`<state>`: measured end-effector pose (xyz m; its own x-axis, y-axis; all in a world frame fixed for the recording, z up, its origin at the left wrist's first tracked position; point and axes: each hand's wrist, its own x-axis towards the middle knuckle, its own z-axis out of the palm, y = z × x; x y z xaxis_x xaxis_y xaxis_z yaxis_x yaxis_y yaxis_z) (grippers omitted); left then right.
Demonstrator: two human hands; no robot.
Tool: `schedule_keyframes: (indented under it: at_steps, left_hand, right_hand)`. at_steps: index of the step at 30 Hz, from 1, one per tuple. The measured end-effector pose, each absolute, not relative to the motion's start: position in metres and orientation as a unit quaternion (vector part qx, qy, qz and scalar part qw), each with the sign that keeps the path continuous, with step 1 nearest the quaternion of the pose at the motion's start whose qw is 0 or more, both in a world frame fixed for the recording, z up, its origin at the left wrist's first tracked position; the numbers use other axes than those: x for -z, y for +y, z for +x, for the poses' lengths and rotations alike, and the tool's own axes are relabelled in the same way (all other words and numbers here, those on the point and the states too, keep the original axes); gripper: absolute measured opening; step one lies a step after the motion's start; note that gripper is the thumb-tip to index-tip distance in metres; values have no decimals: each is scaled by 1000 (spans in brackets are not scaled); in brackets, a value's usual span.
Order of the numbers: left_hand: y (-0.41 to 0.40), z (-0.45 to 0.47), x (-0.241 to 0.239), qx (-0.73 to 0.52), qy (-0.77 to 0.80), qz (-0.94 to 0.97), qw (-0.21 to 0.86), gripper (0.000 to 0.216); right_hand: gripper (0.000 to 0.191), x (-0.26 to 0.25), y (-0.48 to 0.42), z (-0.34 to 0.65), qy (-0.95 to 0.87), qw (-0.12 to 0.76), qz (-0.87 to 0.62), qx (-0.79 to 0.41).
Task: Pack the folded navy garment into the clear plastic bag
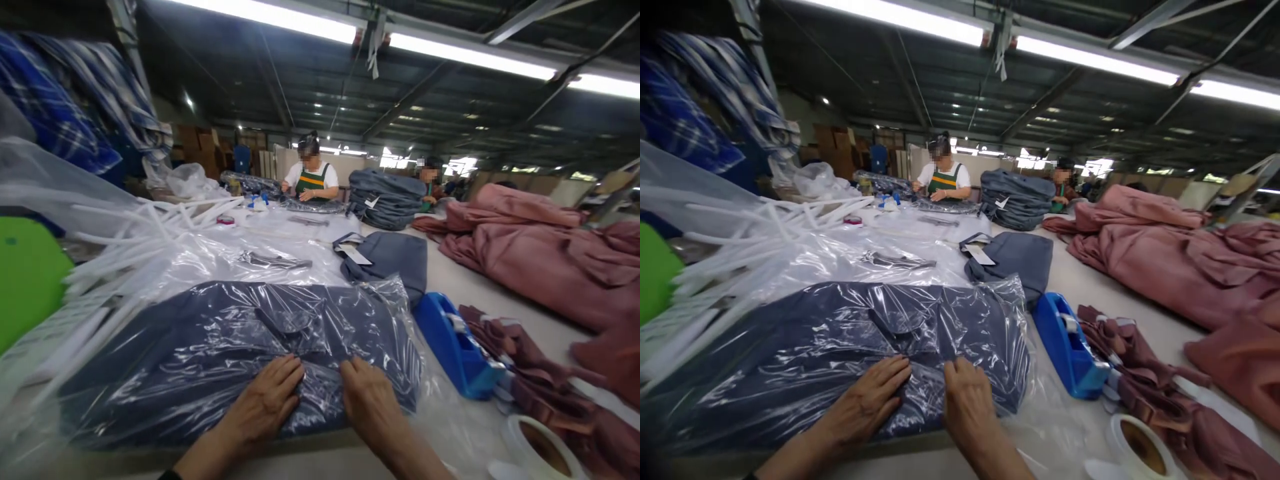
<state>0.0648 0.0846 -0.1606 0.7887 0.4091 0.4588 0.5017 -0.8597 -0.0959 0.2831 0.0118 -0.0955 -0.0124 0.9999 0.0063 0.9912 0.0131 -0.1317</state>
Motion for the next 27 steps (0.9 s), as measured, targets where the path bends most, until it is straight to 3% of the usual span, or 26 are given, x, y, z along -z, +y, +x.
schedule_keyframes:
  at_steps: [2, 4, 6, 10, 14, 21, 27]
  left_hand:
    - [83, 63, 160, 223, -242, -937, 115, 38]
    - [81, 63, 159, 227, -245, -935, 120, 38]
    - [80, 65, 158, 227, -246, -935, 119, 37]
    - [80, 65, 157, 234, -247, -933, 115, 37]
    - [81, 64, 159, 249, -246, -930, 110, 38]
    - [83, 62, 168, 274, -265, -919, 103, 41]
    - [86, 61, 180, 285, -277, -913, 93, 47]
  right_hand:
    - [30, 102, -10, 317, -715, 67, -695, -10]
    - [23, 110, -30, 354, -749, 153, -636, 101]
    - [17, 115, -46, 386, -767, 178, -592, 174]
    - [10, 111, -61, 424, -754, 201, -587, 215]
    - [7, 97, -58, 441, -696, 229, -674, 97]
    - [35, 71, -29, 458, -518, 361, -736, -246]
    - [39, 72, -6, 466, -477, 420, -710, -304]
